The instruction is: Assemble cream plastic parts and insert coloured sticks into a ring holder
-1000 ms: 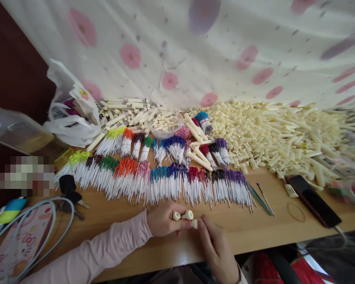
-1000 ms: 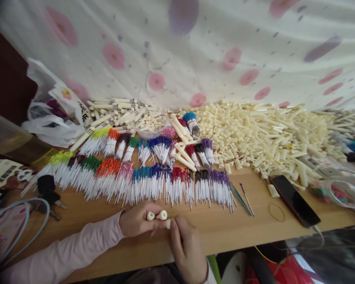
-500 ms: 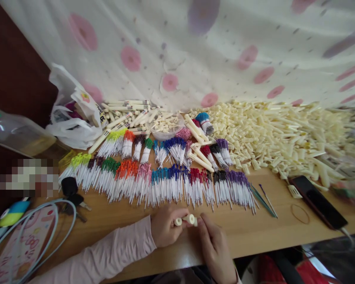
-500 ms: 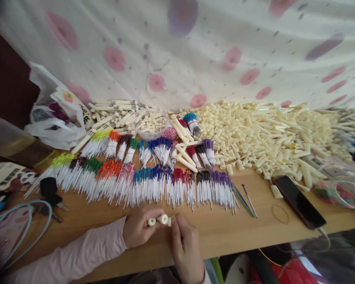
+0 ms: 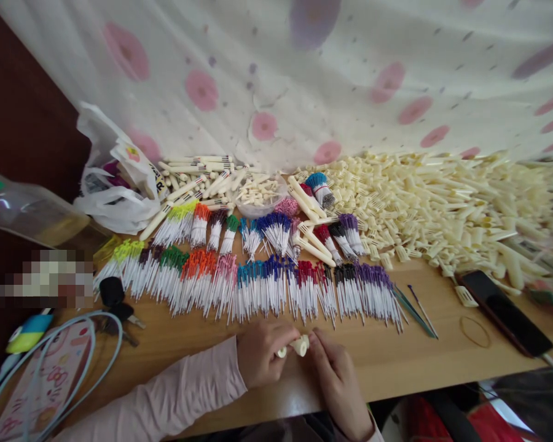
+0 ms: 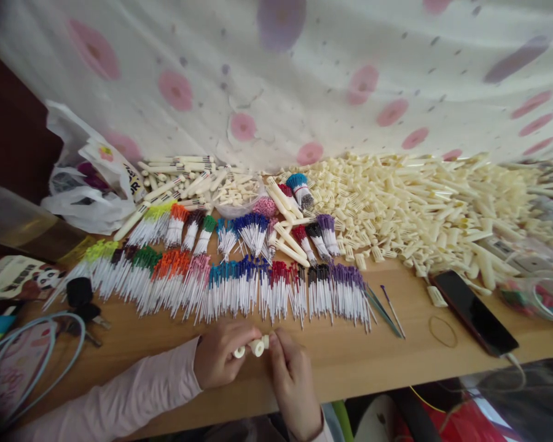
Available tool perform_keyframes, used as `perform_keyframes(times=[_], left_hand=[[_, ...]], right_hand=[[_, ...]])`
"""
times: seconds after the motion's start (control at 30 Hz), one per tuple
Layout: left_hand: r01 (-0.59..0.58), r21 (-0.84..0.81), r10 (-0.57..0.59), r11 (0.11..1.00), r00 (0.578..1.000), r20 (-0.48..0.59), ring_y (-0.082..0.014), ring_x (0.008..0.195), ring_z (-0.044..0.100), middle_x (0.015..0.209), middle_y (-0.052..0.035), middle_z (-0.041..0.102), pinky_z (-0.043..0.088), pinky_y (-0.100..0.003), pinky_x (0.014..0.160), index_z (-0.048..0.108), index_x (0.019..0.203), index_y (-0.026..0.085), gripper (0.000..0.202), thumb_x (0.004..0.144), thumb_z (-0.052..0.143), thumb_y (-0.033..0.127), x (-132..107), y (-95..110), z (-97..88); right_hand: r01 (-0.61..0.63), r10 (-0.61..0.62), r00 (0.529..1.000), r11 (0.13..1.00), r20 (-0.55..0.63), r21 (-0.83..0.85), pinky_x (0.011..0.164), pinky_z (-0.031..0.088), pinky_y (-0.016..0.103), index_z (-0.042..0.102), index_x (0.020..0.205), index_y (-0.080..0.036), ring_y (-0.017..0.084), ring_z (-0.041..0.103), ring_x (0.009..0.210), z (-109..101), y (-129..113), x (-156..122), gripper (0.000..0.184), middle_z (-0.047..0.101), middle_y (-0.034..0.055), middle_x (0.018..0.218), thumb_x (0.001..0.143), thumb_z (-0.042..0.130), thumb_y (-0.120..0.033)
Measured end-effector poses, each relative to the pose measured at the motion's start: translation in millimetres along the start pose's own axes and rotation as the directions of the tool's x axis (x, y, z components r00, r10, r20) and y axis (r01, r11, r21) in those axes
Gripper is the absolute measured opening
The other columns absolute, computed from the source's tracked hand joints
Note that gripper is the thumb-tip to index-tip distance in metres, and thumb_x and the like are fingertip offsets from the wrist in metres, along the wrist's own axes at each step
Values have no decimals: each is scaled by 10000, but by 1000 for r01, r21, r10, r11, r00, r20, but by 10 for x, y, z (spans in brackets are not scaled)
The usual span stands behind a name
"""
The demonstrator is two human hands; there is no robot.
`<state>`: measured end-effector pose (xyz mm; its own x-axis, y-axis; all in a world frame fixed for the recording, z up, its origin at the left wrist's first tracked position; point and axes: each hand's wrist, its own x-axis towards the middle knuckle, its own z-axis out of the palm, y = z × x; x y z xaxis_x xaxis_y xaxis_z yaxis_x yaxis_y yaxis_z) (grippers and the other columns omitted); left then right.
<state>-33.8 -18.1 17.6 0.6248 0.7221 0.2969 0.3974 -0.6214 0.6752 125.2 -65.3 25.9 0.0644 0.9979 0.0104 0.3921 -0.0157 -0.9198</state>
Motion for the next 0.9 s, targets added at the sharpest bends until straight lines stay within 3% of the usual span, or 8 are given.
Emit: perform_keyframes(times=[0.1, 0.27, 0.4, 0.53, 0.6, 0.67, 0.77, 0.9], left_hand=[[53, -37, -52, 998, 999, 6, -183, 639, 596, 710, -50, 650, 363, -273, 566, 586, 836, 187, 159, 827, 432, 149, -9, 47, 42], [241, -400, -297, 884, 951, -84, -172, 676, 651, 726, -34, 702, 447, -255, 643, 649, 907, 191, 205, 914, 467, 285, 67, 102, -25], [308, -527, -464, 792, 864, -193, -181, 653, 646, 691, -48, 700, 470, -280, 660, 673, 852, 167, 339, 932, 429, 389, 154, 32, -97], [308, -491, -416, 815, 901, -126, -198, 657, 641, 657, -59, 684, 467, -304, 675, 664, 712, 169, 394, 907, 439, 427, 169, -25, -51], [320, -466, -410, 825, 906, -103, -196, 647, 626, 619, -53, 658, 458, -308, 683, 634, 623, 173, 425, 896, 446, 439, 153, -36, -27], [369, -474, -453, 799, 889, -72, -178, 587, 576, 561, -30, 600, 438, -293, 628, 623, 592, 171, 456, 885, 449, 475, 141, -42, -29], [393, -506, -481, 768, 875, -50, -150, 541, 488, 559, -4, 543, 370, -258, 543, 680, 703, 153, 470, 866, 455, 532, 141, -40, -68], [343, -506, -433, 792, 899, -69, -141, 554, 462, 573, 1, 529, 351, -249, 556, 704, 772, 146, 438, 874, 459, 495, 156, -32, -102]], right_hand=[[14, -14, 1000, 1000, 21, 1, 481, 381, 240, 498, 653, -205, 154, 492, 511, -67, 6, 24, 434, 497, -7, 566, 956, 400, -500], [115, -99, 986, 985, 131, -125, 522, 411, 245, 487, 653, -209, 164, 521, 556, -486, -2, 154, 396, 533, 5, 598, 958, 427, -455], [206, -236, 970, 930, -66, -303, 458, 315, 237, 490, 682, -207, 132, 412, 495, -799, -386, 606, 341, 429, -30, 553, 943, 475, -426], [355, -424, 900, 847, -101, -396, 517, 304, 251, 530, 714, -197, 129, 431, 520, -634, -1077, 1458, 313, 467, -27, 556, 933, 492, -417], [334, -408, 907, 847, -104, -413, 511, 276, 255, 562, 762, -187, 127, 425, 487, -460, -1339, 1859, 251, 469, -40, 512, 869, 585, -412], [310, -352, 930, 906, -106, -287, 502, 279, 245, 583, 798, -175, 127, 442, 491, -326, -1443, 2101, 254, 477, -40, 512, 854, 586, -423], [279, -287, 958, 944, -18, -173, 435, 259, 229, 597, 775, -173, 103, 376, 408, -257, -1304, 2068, 375, 410, -63, 458, 897, 463, -501], [88, -108, 966, 992, 233, 95, 364, 162, 205, 573, 749, -180, 66, 249, 360, -308, -941, 1510, 394, 330, -101, 428, 835, 559, -564]])
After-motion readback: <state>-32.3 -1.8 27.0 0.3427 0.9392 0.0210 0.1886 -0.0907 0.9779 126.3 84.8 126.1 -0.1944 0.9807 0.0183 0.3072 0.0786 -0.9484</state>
